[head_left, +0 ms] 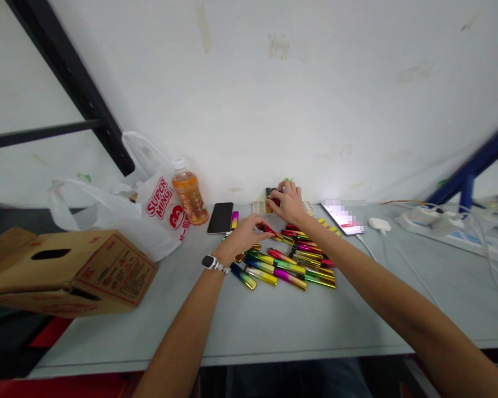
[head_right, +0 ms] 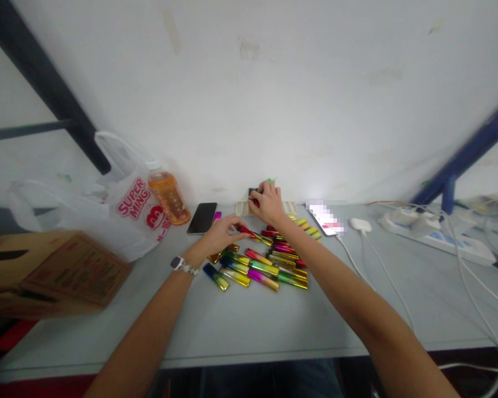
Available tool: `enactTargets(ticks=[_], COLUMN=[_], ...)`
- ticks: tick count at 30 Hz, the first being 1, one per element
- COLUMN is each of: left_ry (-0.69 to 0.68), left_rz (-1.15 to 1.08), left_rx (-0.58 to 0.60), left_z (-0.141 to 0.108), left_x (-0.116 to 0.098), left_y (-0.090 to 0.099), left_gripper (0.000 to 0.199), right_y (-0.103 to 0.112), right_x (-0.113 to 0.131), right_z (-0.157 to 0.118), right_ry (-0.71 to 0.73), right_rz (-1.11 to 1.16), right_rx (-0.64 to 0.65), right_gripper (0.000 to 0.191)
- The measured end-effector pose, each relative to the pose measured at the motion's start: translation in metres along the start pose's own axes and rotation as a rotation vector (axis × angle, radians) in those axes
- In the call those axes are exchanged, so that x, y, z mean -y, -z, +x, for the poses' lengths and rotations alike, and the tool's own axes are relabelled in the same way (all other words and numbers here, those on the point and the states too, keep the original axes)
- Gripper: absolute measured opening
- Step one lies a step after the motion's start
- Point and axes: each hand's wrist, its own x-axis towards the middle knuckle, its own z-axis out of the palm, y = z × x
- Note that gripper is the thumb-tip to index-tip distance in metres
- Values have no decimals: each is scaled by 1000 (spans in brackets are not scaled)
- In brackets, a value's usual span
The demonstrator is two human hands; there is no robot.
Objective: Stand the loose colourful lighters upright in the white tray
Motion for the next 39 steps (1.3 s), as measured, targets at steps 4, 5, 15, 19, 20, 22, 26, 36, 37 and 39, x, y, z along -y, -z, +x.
enactTargets(ticks=[4, 5, 15, 19, 20, 22, 26, 36, 37, 39], left_ry=[10, 11, -63, -95, -110, -149, -153, -11, 3, 33], left_rz=[-141, -168, -124, -76, -70, -73, -29, 173, 185, 224], left_rx=[-148, -186, -411, -416, -406, -369, -345, -250, -240, -211], left_z=[4, 4, 7, 5, 4, 2, 1, 4, 3, 3], left_x=[-6, -7, -26, -39, -41, -44, -37, -7, -7, -9], left_y=[0, -1, -14, -17, -16, -14, -10, -17, -17, -13], left_gripper=[24, 25, 16, 11, 16, 31, 23, 12, 12, 14], right_y=[8, 10, 28, 28, 30, 33, 32, 25, 25, 26], right_x=[3, 6, 50, 59, 59, 59, 53, 56, 56, 56], right_z=[-7, -10, -60, -65, -66, -68, -77, -84, -85, -86], right_ry=[-39, -68, -462, -465, -501, -602, -678, -662, -656, -633], right_rz=[69, 124, 1230, 1442, 1456, 1452, 1292, 1088, 1113, 1155], right_rx=[-28, -50, 74, 127, 133, 120, -32, -139, -131, -114], right_gripper=[30, 33, 56, 55, 55, 55, 56, 43, 45, 50])
